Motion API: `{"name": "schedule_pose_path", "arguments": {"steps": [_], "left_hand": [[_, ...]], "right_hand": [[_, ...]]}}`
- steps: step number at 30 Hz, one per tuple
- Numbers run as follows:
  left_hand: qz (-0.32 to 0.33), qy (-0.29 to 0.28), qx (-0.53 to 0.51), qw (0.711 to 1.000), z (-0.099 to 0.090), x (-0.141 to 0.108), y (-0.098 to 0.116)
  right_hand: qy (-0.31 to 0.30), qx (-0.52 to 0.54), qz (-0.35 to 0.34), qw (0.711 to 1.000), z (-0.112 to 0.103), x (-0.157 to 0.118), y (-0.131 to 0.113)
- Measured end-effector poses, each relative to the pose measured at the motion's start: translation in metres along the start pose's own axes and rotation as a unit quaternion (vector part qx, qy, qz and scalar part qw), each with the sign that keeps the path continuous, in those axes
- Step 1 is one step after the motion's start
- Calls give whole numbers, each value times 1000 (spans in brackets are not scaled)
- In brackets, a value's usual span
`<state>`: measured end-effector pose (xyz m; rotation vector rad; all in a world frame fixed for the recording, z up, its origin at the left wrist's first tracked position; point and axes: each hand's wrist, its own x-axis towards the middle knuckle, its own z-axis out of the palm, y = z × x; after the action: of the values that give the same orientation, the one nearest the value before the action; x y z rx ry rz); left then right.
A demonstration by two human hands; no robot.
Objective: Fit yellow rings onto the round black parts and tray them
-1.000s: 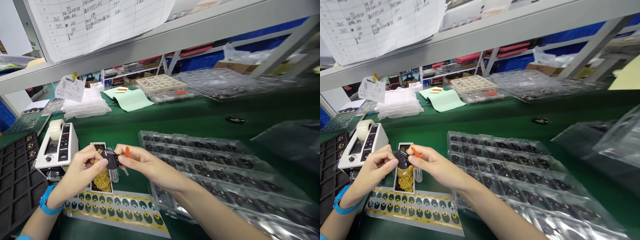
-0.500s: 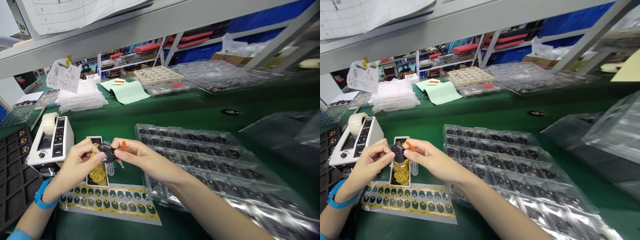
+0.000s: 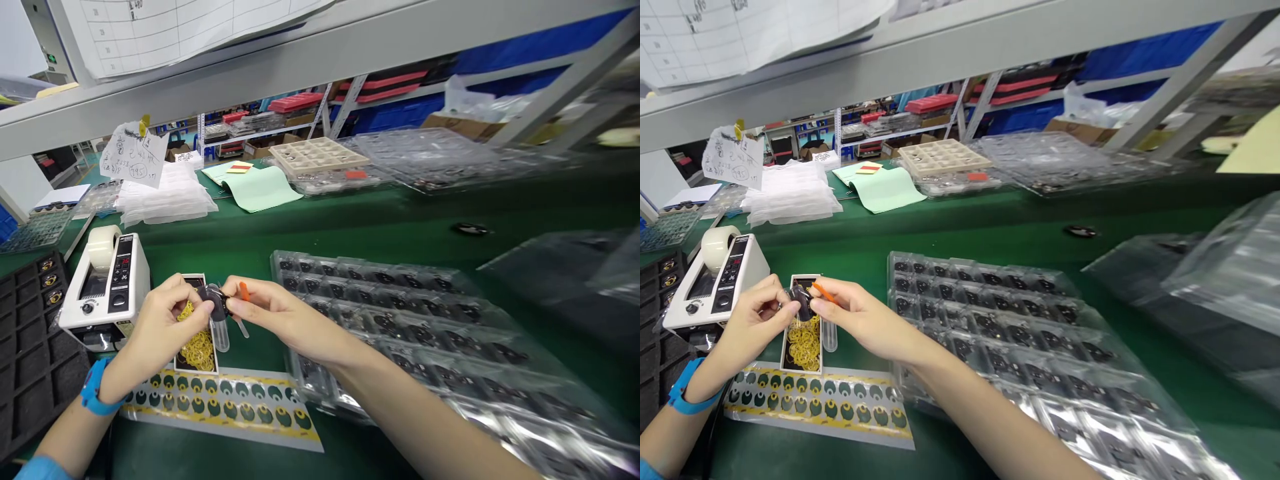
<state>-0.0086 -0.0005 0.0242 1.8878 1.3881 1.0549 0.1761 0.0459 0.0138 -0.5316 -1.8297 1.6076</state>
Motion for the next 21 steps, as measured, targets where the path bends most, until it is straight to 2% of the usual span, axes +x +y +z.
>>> {"name": "schedule_pose_path", "arguments": {"steps": [4, 8, 10, 12, 15, 17, 21], "left_hand": [[11, 61, 73, 995, -3, 2, -5], [29, 106, 65, 992, -17, 3, -9], [81, 152, 44, 984, -19, 1, -7], [158, 172, 19, 972, -16, -3, -4], [241, 121, -16, 963, -2, -7, -1], [251, 85, -32, 964, 7, -8, -3], [258, 61, -48, 963, 12, -3, -10]], "right_hand": [[3, 0, 19, 1000, -2, 0, -1], [16, 7, 17, 1000, -7, -2, -1], [14, 15, 12, 1000, -7, -2, -1], [3, 27, 12, 1000, -5, -3, -1], [-10, 46, 11, 999, 1, -4, -2], [-7, 58, 13, 998, 5, -6, -3], [-1, 91, 18, 996, 9, -7, -2]]}}
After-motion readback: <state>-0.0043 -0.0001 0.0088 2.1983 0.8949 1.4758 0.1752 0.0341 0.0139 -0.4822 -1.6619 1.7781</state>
